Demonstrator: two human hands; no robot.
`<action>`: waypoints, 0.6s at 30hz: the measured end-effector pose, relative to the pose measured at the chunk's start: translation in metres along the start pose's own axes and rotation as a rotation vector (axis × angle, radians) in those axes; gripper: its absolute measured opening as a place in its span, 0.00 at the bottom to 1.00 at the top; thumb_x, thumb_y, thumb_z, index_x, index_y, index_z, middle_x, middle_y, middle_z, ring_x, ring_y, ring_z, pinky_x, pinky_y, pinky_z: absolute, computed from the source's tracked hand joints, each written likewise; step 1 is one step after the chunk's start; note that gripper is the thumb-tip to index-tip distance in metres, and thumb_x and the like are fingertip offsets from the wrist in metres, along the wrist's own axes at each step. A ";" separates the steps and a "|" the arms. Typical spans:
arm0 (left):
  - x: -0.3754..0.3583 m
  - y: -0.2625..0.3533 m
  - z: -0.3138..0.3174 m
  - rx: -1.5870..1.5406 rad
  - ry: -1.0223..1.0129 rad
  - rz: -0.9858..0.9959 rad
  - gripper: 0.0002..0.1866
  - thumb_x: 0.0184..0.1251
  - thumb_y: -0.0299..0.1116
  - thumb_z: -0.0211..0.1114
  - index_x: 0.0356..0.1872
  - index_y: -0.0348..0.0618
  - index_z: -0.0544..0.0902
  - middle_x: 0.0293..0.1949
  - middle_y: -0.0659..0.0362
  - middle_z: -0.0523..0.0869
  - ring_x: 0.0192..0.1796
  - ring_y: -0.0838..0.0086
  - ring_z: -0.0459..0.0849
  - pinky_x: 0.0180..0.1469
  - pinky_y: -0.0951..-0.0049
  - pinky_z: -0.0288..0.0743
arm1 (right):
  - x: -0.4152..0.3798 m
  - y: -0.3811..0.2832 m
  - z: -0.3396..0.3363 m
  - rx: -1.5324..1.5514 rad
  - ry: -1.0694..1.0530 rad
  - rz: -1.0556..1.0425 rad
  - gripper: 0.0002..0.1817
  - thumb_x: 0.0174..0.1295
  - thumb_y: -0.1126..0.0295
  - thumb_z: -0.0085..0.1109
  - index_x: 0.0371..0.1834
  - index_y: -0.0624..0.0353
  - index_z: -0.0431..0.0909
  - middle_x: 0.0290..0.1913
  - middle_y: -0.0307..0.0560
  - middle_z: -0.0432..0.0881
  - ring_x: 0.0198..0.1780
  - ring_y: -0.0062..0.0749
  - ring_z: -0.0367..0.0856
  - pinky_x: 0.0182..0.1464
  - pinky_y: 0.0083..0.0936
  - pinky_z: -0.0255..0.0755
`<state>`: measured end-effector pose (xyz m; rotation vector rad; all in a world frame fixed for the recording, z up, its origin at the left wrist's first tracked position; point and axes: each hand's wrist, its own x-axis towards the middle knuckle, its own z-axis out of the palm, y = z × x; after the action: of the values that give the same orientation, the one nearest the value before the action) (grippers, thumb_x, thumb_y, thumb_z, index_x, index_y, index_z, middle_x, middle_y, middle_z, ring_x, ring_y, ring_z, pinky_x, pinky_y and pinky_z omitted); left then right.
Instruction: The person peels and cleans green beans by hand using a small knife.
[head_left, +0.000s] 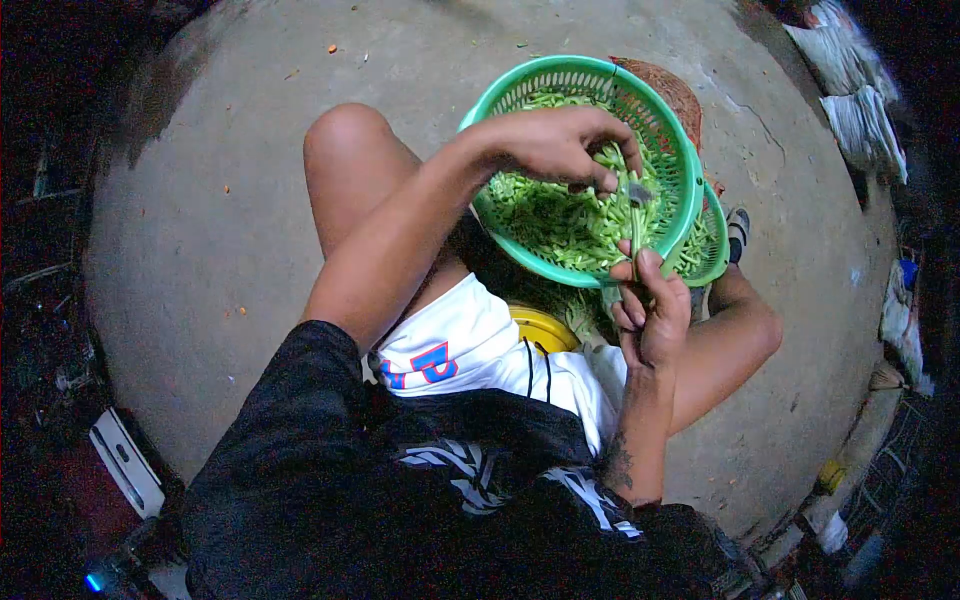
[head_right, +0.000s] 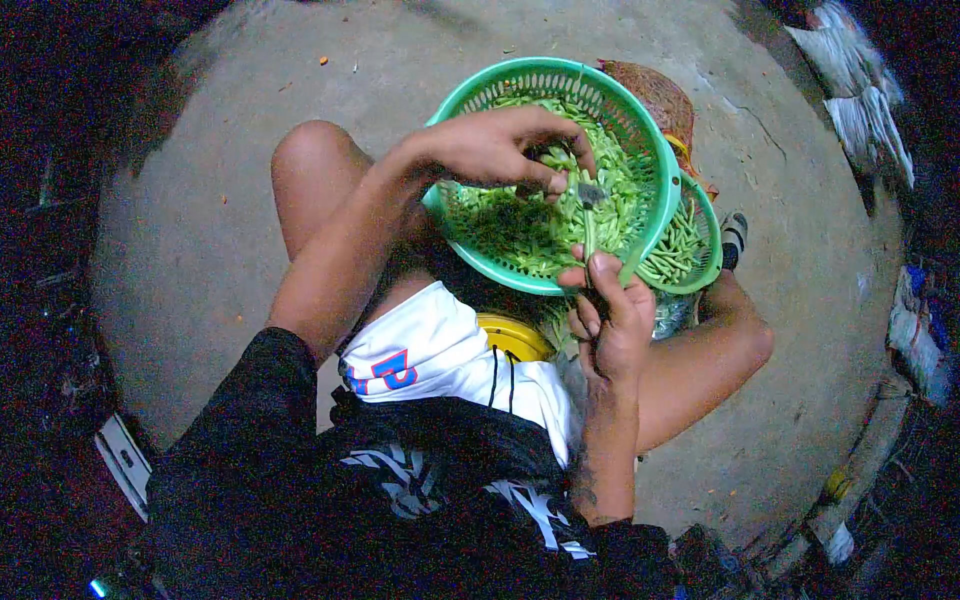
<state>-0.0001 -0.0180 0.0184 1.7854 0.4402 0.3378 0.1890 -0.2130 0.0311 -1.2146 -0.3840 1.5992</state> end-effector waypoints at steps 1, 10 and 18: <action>-0.001 0.008 0.004 0.050 -0.015 -0.034 0.20 0.66 0.32 0.71 0.58 0.43 0.82 0.43 0.59 0.83 0.46 0.73 0.79 0.48 0.67 0.75 | 0.001 0.002 -0.001 0.001 0.025 -0.021 0.16 0.75 0.63 0.59 0.53 0.66 0.83 0.33 0.46 0.88 0.14 0.10 0.59 0.16 0.12 0.51; 0.000 -0.001 -0.008 -0.146 0.109 -0.027 0.19 0.66 0.29 0.69 0.58 0.43 0.82 0.47 0.62 0.87 0.43 0.78 0.83 0.44 0.73 0.79 | -0.002 -0.003 -0.005 0.035 0.066 -0.035 0.15 0.73 0.63 0.62 0.52 0.65 0.82 0.32 0.45 0.88 0.14 0.10 0.58 0.16 0.12 0.50; 0.002 -0.002 0.001 -0.126 -0.047 0.044 0.19 0.67 0.30 0.70 0.58 0.41 0.82 0.44 0.62 0.86 0.44 0.78 0.83 0.46 0.73 0.78 | -0.001 -0.004 0.001 0.028 0.079 -0.059 0.15 0.74 0.63 0.61 0.52 0.66 0.81 0.32 0.44 0.87 0.14 0.09 0.58 0.16 0.12 0.51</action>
<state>0.0023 -0.0178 0.0160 1.6788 0.3394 0.3469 0.1900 -0.2118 0.0353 -1.2302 -0.3426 1.4967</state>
